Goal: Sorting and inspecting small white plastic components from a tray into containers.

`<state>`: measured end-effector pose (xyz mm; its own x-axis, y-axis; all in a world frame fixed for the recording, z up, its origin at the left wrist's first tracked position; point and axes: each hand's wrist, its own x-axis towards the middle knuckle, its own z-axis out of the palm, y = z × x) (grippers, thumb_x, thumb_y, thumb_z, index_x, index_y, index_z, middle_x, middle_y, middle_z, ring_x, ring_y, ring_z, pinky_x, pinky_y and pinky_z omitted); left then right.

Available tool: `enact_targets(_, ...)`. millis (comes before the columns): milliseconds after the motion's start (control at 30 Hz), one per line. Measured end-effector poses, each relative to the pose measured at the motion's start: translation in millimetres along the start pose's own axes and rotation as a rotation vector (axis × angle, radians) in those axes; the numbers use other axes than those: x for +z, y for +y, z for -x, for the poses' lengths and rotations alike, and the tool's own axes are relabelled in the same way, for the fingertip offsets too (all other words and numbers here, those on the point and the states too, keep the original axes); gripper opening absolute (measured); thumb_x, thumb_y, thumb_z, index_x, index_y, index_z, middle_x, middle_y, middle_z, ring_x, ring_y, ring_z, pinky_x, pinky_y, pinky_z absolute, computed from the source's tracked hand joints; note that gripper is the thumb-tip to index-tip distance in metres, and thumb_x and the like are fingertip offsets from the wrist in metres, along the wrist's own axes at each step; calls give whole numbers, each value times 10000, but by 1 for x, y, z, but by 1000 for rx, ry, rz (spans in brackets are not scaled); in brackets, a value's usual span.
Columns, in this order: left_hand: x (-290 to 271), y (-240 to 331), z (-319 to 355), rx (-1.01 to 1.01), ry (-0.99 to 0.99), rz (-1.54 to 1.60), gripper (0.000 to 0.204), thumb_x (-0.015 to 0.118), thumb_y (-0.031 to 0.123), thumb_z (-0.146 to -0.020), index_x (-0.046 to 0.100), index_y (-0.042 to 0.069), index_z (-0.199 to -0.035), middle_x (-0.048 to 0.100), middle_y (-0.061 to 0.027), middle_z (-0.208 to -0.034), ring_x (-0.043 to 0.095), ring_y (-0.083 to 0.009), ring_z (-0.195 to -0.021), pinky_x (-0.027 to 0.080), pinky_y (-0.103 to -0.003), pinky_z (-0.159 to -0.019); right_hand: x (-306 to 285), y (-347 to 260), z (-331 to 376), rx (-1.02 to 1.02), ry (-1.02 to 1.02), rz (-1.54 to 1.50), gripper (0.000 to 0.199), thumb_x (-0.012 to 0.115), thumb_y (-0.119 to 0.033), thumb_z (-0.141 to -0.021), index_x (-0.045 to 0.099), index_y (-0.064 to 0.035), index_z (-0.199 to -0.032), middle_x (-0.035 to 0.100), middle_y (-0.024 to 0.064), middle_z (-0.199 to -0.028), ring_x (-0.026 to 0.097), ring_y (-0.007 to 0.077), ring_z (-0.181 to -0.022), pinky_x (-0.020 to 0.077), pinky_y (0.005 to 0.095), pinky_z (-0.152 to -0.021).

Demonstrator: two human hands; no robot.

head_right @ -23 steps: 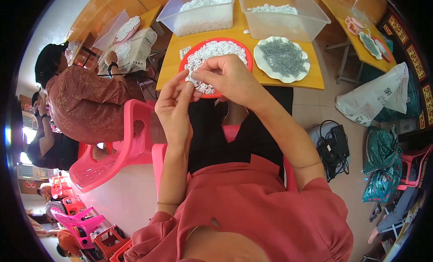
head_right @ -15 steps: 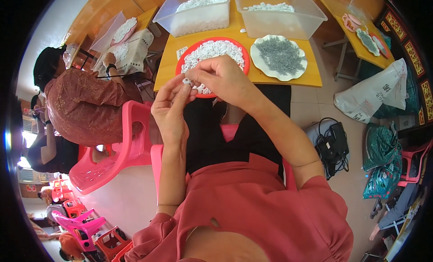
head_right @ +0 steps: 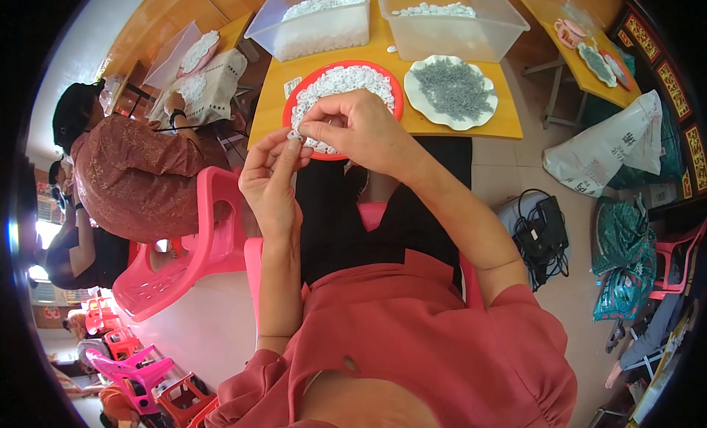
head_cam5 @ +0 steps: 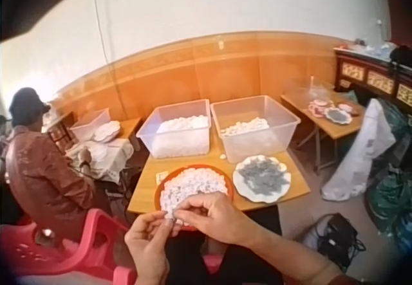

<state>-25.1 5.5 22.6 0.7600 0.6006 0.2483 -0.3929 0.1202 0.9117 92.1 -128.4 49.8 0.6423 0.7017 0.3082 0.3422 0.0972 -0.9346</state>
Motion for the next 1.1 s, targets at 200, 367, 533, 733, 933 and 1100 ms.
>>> enact_targets(200, 0, 2, 0, -57, 62, 82, 197, 717, -13, -962, 665, -55, -1147, 757, -115, -953, 749, -144, -806, 595, -228, -740, 7, 5, 1, -91, 53, 49, 136, 728, -103, -977, 780, 12, -1026, 719, 7, -838, 624, 33, -743, 526, 201, -645)
enact_targets(367, 2, 3, -1, -84, 96, 103, 204, 721, -11, -958, 666, -57, -1150, 757, -119, -944, 751, -151, -794, 599, -234, -730, 19, 6, 2, -101, 153, -85, 127, 773, -87, -904, 772, 38, -928, 730, 59, -748, 599, 66, -631, 477, 255, -574)
enact_targets(533, 9, -2, 1, -12, 110, 92, 204, 723, -16, -955, 682, -69, -1147, 759, -120, -955, 747, -146, -786, 599, -229, -720, 15, 8, 2, -92, 161, -67, 127, 772, -82, -895, 770, 42, -924, 730, 71, -746, 597, 68, -628, 479, 265, -575)
enact_targets(733, 0, -16, -7, -73, 117, 95, 207, 723, -17, -956, 682, -65, -1153, 760, -124, -964, 747, -142, -794, 601, -227, -725, 10, 21, -2, -58, 68, 39, 121, 735, -81, -962, 788, 13, -1017, 732, 18, -843, 629, 43, -739, 507, 218, -649)
enact_targets(933, -4, -21, -12, -133, 115, 132, 222, 714, -18, -960, 667, -53, -1174, 759, -130, -978, 749, -151, -803, 616, -239, -745, -7, 25, -12, 57, 29, -2, 214, 710, -177, -995, 794, 7, -1063, 743, 26, -865, 638, 54, -778, 517, 229, -691)
enact_targets(1100, -9, -33, -15, -141, 131, 139, 219, 716, -17, -958, 668, -47, -1169, 759, -131, -996, 750, -154, -821, 623, -248, -761, -43, 57, -24, 154, 179, 185, 275, 714, -228, -988, 786, 19, -1087, 764, 54, -891, 674, 92, -819, 544, 268, -762)
